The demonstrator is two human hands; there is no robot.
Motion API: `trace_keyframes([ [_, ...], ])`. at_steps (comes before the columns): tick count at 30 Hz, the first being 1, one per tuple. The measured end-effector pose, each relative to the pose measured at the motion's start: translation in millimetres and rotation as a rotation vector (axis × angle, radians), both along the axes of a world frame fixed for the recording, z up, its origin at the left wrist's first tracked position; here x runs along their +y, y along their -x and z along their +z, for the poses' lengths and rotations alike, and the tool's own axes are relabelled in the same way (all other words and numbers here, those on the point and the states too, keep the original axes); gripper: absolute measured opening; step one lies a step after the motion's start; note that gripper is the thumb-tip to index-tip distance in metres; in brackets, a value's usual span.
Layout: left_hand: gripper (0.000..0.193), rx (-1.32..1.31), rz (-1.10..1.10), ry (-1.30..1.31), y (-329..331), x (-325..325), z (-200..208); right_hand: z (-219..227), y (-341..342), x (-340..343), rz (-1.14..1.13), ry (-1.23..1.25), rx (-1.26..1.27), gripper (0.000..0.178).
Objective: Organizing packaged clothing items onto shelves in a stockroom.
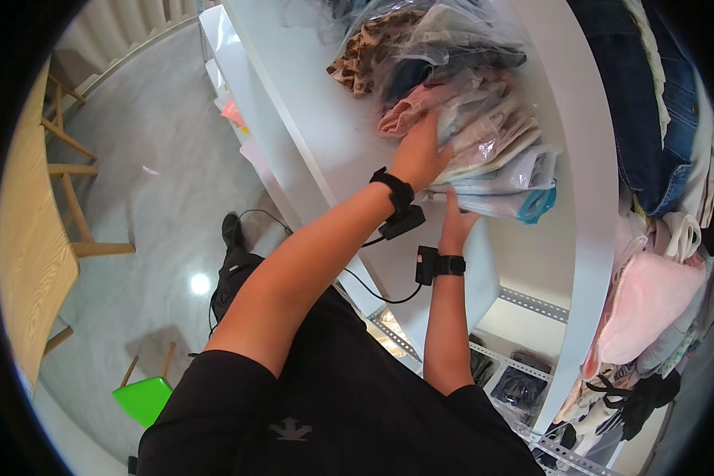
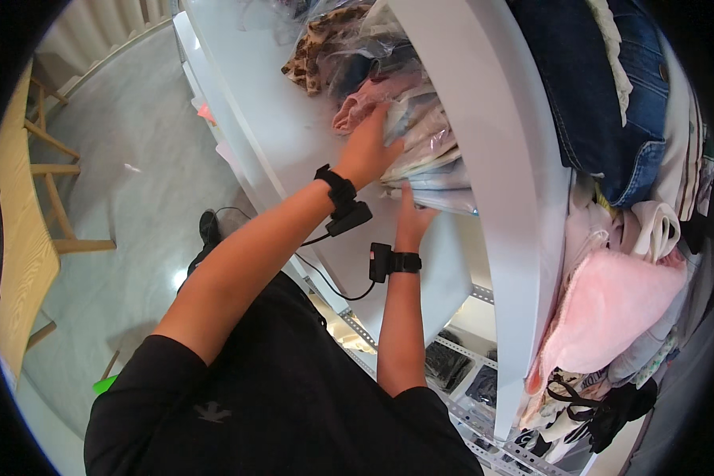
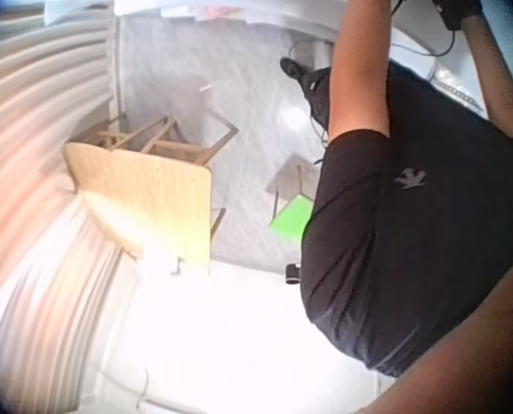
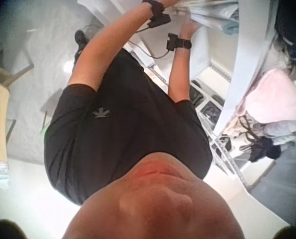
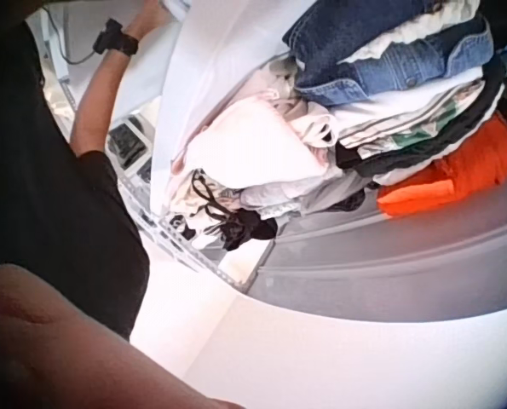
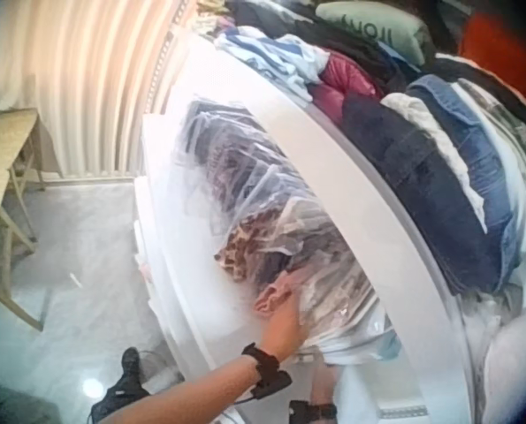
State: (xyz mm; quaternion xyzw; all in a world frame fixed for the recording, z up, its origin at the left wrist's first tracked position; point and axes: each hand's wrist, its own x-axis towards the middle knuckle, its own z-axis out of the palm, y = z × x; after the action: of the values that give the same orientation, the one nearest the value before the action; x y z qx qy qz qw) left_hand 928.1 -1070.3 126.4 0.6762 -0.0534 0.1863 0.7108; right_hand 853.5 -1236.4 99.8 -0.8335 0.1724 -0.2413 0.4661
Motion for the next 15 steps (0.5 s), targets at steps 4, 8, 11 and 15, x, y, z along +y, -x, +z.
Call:
trace_keyframes([
  [4, 0.056, 0.046, -0.048, -0.128, -20, -2, 1, 15, -4, -3, 0.056, -0.105, -0.157, 0.073],
  [8, 0.050, 0.163, -0.042, -0.260, -42, -20, -3, 23, -12, -5, 0.052, -0.068, -0.048, 0.077],
  [11, 0.047, 0.149, -0.066, -0.301, -47, -16, -6, 40, -11, 6, -0.007, -0.290, 0.256, 0.078],
  [15, 0.037, -0.065, -0.107, -0.285, -40, -11, 3, 32, -9, -2, -0.034, -0.293, 0.252, 0.064],
])
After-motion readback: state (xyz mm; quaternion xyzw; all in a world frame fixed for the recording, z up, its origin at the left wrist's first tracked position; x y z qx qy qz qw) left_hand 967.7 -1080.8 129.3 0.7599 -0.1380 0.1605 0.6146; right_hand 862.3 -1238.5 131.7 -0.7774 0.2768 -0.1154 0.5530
